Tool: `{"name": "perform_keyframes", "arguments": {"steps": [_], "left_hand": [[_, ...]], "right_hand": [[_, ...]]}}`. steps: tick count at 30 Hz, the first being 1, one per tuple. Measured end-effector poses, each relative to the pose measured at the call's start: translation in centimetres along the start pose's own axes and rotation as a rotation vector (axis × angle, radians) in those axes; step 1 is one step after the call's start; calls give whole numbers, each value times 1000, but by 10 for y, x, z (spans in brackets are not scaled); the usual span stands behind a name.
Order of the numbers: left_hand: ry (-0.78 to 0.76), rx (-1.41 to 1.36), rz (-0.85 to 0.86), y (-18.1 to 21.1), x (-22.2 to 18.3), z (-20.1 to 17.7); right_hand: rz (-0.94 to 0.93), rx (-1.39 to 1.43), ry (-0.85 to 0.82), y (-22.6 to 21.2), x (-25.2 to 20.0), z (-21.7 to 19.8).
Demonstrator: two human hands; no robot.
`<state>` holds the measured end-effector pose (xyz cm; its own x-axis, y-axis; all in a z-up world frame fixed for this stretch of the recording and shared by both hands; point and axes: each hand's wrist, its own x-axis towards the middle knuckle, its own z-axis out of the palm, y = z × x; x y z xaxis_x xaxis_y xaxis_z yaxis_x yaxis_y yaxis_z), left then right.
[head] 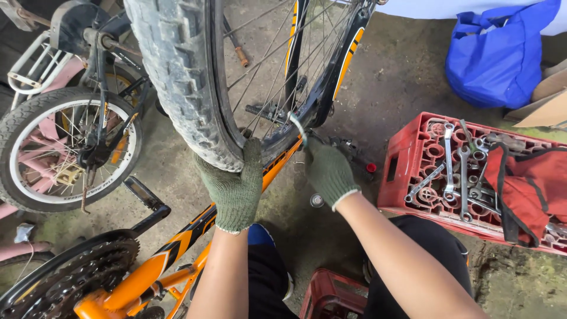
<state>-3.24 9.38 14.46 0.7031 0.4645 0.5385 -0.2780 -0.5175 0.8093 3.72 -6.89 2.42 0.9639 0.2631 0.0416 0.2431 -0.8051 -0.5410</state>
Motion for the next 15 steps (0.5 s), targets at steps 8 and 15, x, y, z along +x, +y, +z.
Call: {"name": "perform_keyframes", "arguments": {"steps": [8,15], "left_hand": [[35,62,37,-13,-7,3],[42,85,42,-12,-5,1]], "right_hand": [[-54,34,109,5,6,0],[-64,88,143,-19,-21,-9]]}}
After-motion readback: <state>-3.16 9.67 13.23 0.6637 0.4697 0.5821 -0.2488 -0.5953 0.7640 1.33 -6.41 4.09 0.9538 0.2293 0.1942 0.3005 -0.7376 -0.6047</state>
